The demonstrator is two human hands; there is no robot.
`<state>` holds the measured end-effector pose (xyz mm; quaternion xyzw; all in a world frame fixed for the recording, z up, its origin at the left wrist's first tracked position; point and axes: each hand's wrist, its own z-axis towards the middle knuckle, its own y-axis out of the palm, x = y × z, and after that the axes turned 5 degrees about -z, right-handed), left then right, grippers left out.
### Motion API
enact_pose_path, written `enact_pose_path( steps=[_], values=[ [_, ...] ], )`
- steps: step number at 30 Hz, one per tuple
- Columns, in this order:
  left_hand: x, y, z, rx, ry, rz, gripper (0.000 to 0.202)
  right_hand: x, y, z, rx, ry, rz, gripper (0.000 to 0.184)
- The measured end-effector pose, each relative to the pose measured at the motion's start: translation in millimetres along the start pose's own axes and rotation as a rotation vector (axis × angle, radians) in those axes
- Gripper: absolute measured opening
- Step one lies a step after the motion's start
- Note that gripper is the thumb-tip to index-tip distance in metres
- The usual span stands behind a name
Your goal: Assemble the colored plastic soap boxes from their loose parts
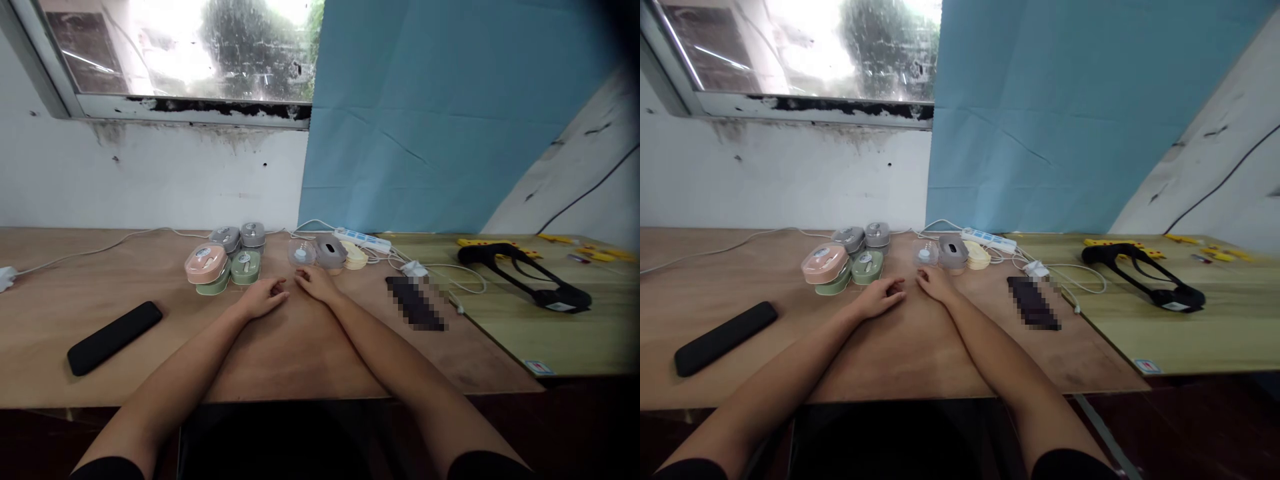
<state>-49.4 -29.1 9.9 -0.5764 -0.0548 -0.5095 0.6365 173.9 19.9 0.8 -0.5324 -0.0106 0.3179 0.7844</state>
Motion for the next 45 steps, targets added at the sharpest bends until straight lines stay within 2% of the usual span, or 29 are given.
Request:
enact_pose_path(
  steps=[2, 4, 6, 9, 12, 14, 17, 19, 23, 26, 29, 33, 35, 40, 45],
  values=[
    [-1.7, 0.0, 0.5, -0.001, 0.013, 0.027, 0.045, -0.3, -1.0, -0.9, -0.046, -0.019, -0.006, 0.025],
    [-3.8, -0.8, 1.8, 0.053, 0.044, 0.106, 0.043, -0.1, -2.3, -1.8, -0.057, -0.037, -0.021, 0.025],
    [-5.8, -3.1, 3.6, 0.19, 0.056, 0.223, 0.04, 0.6, -3.4, -2.7, -0.058, -0.053, -0.03, 0.026],
    [-6.8, -8.6, 5.6, 0.434, -0.019, 0.38, 0.039, 2.1, -4.5, -4.0, -0.063, -0.064, -0.032, 0.025],
    [-6.5, -12.8, 5.0, 0.52, -0.13, 0.49, 0.041, 2.6, -4.9, -4.7, -0.073, -0.066, -0.018, 0.025],
    [-7.1, -13.3, 3.5, 0.506, -0.227, 0.548, 0.046, 2.2, -5.1, -4.7, -0.074, -0.066, -0.009, 0.025],
    [-9.4, -12.2, 1.3, 0.404, -0.321, 0.591, 0.058, 1.4, -5.6, -4.3, -0.07, -0.078, -0.012, 0.024],
    [-9.5, -12.1, 0.8, 0.358, -0.296, 0.596, 0.057, 1.1, -5.9, -4.1, -0.073, -0.088, -0.017, 0.023],
    [-4.5, -15.2, 2.8, 0.385, -0.181, 0.525, 0.04, 1.9, -5.5, -4.1, -0.079, -0.09, -0.013, 0.024],
    [-1.6, -17.5, 4.4, 0.42, -0.157, 0.468, 0.04, 2.2, -5.5, -4.3, -0.083, -0.089, -0.012, 0.024],
    [-1.5, -18.6, 3.6, 0.421, -0.256, 0.457, 0.061, 0.8, -6.6, -4.6, -0.085, -0.089, 0.0, 0.023],
    [2.6, -19.7, 0.1, 0.216, -0.404, 0.384, 0.094, -2.2, -8.8, -4.9, -0.098, -0.084, -0.004, 0.024],
    [7.6, -19.5, -0.8, 0.18, -0.433, 0.386, 0.102, -3.3, -9.6, -5.0, -0.109, -0.079, -0.014, 0.025],
    [15.7, -17.9, -0.6, 0.235, -0.42, 0.31, 0.095, -4.3, -11.0, -5.2, -0.115, -0.103, -0.033, 0.025],
    [8.6, -17.8, 0.5, 0.389, -0.35, 0.124, 0.092, -5.6, -11.5, -6.1, -0.11, -0.147, 0.009, 0.026]
  ],
)
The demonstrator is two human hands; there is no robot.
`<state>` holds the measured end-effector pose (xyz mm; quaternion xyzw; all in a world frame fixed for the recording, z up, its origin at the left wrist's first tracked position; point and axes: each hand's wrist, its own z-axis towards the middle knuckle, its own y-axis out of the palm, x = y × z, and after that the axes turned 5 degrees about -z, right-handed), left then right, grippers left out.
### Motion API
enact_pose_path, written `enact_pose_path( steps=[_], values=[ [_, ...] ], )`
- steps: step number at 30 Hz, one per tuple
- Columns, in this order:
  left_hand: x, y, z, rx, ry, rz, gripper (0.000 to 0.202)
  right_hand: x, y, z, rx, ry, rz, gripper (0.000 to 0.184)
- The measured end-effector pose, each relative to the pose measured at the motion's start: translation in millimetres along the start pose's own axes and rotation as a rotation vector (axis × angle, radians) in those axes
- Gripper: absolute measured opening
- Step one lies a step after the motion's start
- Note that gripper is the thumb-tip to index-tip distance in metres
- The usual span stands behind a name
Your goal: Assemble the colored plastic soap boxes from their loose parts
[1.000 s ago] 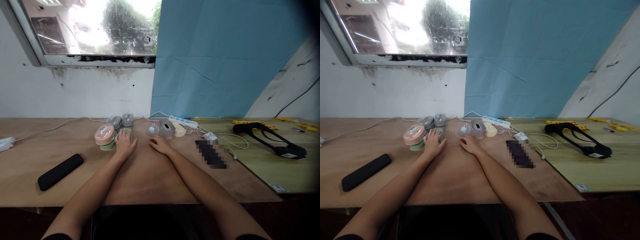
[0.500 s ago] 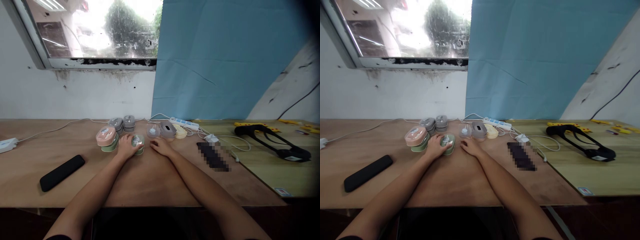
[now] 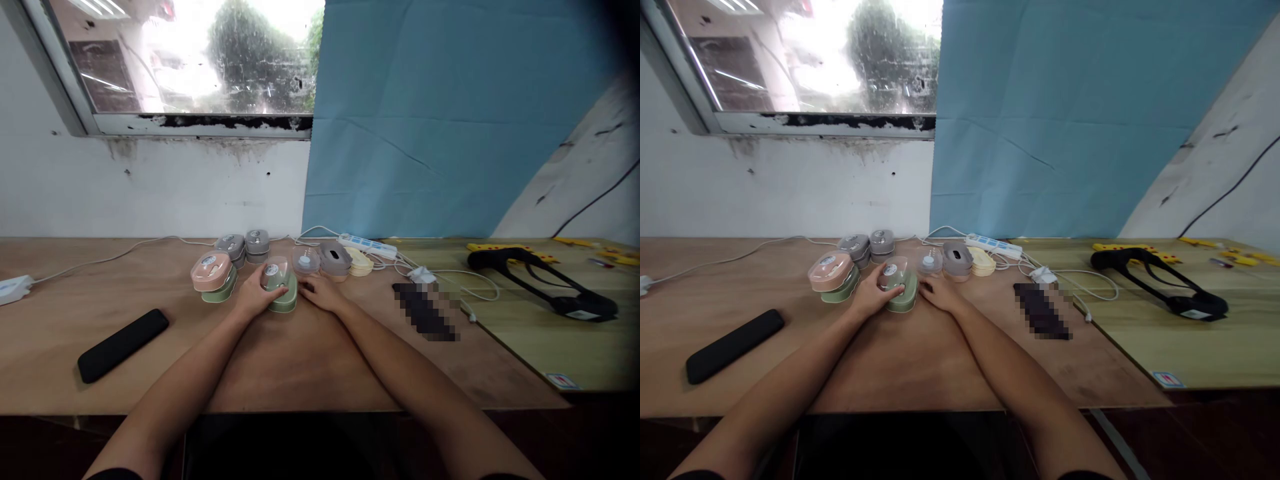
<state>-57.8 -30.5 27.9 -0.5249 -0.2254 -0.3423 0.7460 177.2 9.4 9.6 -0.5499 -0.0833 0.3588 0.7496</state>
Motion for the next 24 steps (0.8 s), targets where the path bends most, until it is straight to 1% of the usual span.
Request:
enact_pose_path(
  steps=[1, 3, 5, 7, 9, 11, 13, 15, 19, 21, 24],
  values=[
    [-1.6, 0.8, 0.4, 0.013, 0.017, -0.021, 0.094, -0.7, 0.0, -0.1, 0.006, -0.006, 0.013, 0.026],
    [-4.0, 2.9, 0.5, 0.003, 0.047, -0.024, 0.096, -2.3, 0.1, 0.0, 0.014, -0.009, 0.031, 0.027],
    [-5.4, 4.9, 0.0, -0.027, 0.056, -0.015, 0.095, -3.7, 0.1, 0.2, 0.011, -0.011, 0.047, 0.027],
    [-6.3, 5.9, -0.3, -0.031, 0.058, -0.024, 0.092, -4.7, 0.0, 0.5, 0.017, -0.005, 0.063, 0.027],
    [-7.2, 5.5, 0.0, -0.009, 0.073, -0.044, 0.089, -5.9, -0.3, 0.7, 0.056, 0.018, 0.071, 0.029],
    [-8.1, 3.8, 0.8, 0.014, 0.105, -0.057, 0.087, -8.4, -0.7, 0.6, 0.124, 0.045, 0.064, 0.031],
    [-8.6, 2.1, 1.5, 0.029, 0.143, -0.061, 0.087, -13.3, -1.0, 0.0, 0.174, 0.031, 0.048, 0.032],
    [-8.3, 1.2, 1.5, 0.027, 0.187, -0.07, 0.09, -21.0, -1.2, -1.2, 0.196, -0.028, 0.029, 0.037],
    [-6.8, 3.5, 0.0, -0.014, 0.319, -0.106, 0.103, -39.4, -0.6, -3.7, 0.251, -0.218, 0.01, 0.049],
    [-6.6, 5.9, -0.6, -0.023, 0.373, -0.113, 0.108, -45.9, 1.2, -4.1, 0.269, -0.296, 0.012, 0.046],
    [-6.5, 9.2, -1.6, -0.041, 0.447, -0.117, 0.112, -49.5, 6.0, -3.9, 0.286, -0.36, 0.008, 0.039]
  ],
)
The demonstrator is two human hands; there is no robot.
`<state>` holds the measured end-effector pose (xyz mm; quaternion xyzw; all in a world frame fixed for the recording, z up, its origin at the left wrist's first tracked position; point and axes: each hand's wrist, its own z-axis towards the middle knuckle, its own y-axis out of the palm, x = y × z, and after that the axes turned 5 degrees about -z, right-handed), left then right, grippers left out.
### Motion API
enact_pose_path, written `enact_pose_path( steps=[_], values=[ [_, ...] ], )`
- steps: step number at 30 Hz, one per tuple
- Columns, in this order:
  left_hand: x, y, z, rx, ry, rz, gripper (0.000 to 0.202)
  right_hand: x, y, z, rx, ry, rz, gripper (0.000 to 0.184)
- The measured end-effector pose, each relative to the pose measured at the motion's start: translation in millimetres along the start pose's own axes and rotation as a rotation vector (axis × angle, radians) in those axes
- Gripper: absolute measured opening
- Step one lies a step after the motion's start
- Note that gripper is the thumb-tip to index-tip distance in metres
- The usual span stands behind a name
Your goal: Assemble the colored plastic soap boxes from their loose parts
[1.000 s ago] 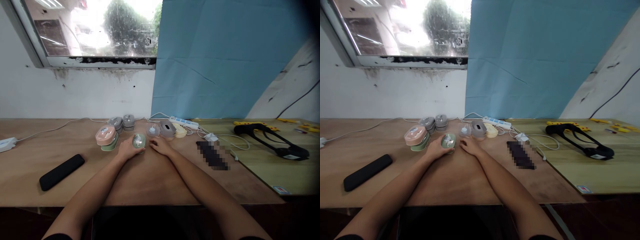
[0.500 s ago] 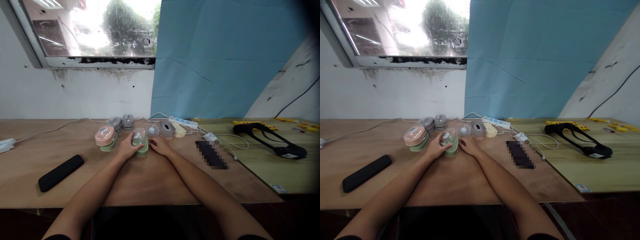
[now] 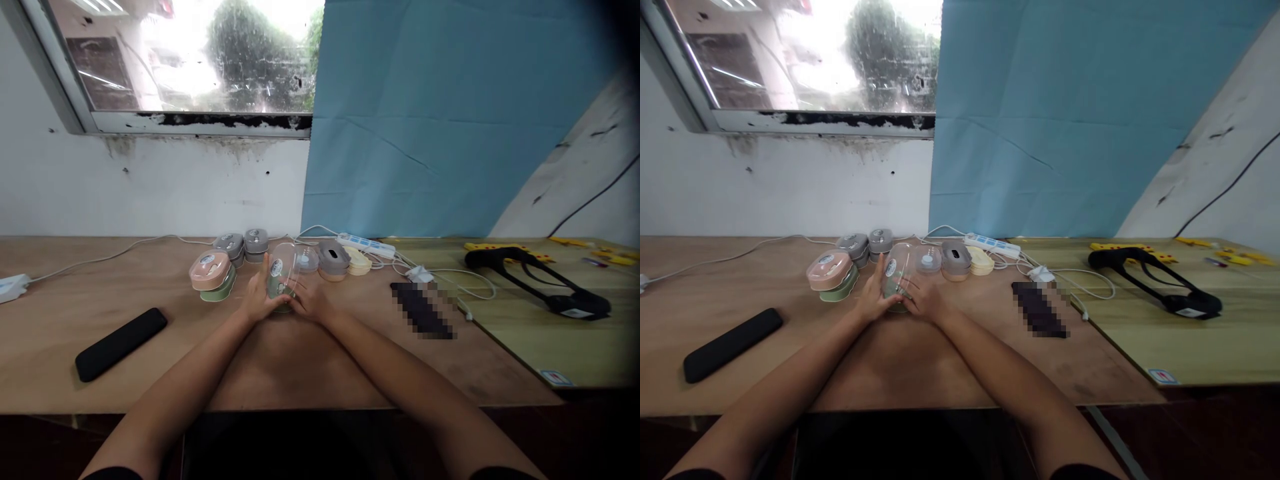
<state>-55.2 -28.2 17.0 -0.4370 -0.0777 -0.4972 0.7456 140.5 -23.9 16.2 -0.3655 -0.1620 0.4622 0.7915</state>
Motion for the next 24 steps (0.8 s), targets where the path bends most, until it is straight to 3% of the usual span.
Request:
enact_pose_path(
  steps=[6, 15, 19, 24],
  values=[
    [6.1, 3.6, -1.7, -0.088, 0.068, -0.014, 0.103, 1.5, 8.4, -3.2, -0.015, -0.102, 0.019, 0.035],
    [10.2, 6.4, -1.6, -0.227, 0.166, -0.01, 0.08, 7.6, 5.7, -3.8, 0.005, -0.029, -0.032, 0.028],
    [11.4, 9.6, -2.4, -0.221, 0.074, 0.133, 0.083, 11.6, 0.4, -2.4, 0.007, 0.097, -0.061, 0.023],
    [5.4, 11.6, -3.6, -0.318, -0.03, 0.311, 0.076, 30.0, -4.5, -5.6, 0.087, 0.281, -0.113, 0.034]
  ],
)
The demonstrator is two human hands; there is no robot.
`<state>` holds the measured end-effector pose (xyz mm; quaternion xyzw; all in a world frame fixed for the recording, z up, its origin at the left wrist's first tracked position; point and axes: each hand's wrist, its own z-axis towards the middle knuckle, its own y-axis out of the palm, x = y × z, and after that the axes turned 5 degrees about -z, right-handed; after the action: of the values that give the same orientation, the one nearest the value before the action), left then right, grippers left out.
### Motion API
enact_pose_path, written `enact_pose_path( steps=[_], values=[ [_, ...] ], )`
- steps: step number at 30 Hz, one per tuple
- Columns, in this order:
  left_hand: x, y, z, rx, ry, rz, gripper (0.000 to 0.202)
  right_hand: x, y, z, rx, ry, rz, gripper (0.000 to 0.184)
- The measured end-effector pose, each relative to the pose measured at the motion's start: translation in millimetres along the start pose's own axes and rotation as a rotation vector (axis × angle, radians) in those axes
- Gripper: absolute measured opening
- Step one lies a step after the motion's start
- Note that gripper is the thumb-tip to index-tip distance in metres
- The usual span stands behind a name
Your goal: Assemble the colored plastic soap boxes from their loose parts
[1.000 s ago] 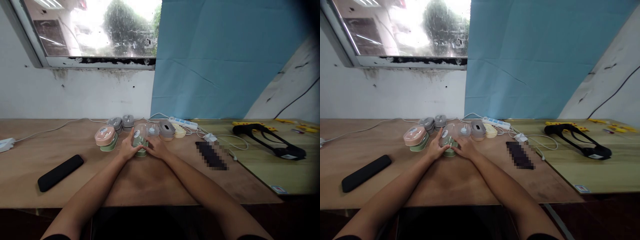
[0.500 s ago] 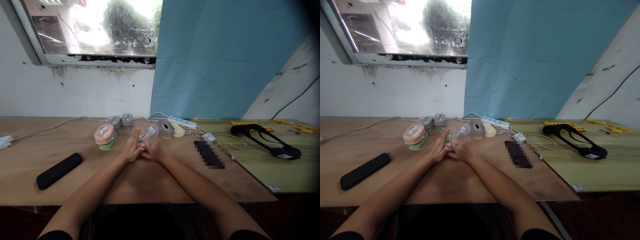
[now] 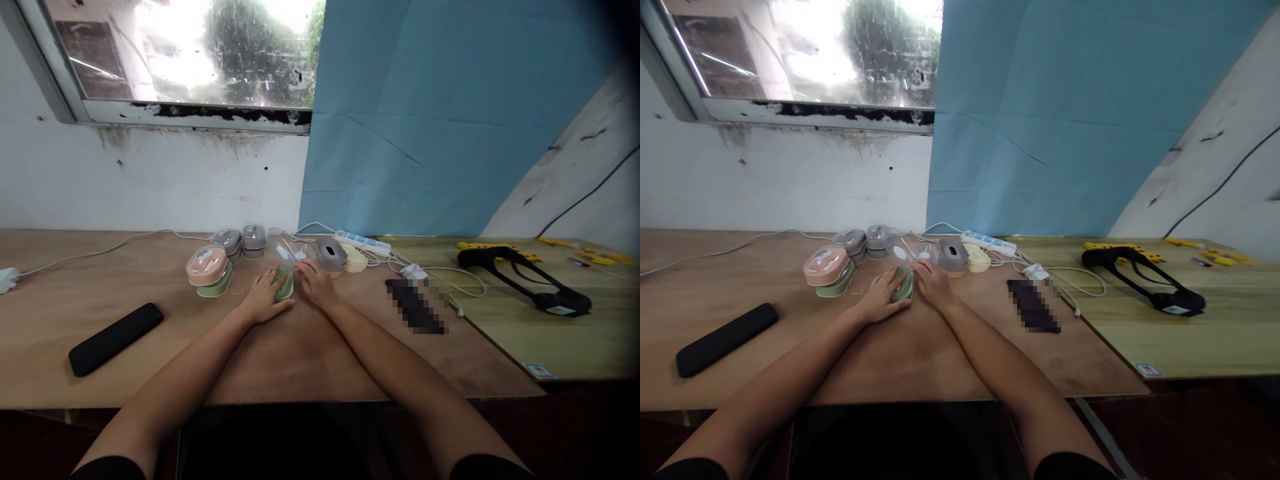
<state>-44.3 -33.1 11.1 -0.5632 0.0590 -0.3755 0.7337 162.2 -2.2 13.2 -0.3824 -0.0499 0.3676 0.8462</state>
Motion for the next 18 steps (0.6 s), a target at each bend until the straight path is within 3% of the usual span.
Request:
enact_pose_path(
  steps=[10, 18],
  values=[
    [-4.3, 2.0, 1.4, -0.02, -0.016, 0.028, 0.063, 28.2, 12.7, 6.9, 0.093, 0.211, -0.024, 0.04],
    [-7.0, 2.7, 0.6, -0.026, -0.019, 0.04, 0.062, 36.8, 21.3, 6.6, 0.005, 0.256, -0.076, 0.049]
  ],
)
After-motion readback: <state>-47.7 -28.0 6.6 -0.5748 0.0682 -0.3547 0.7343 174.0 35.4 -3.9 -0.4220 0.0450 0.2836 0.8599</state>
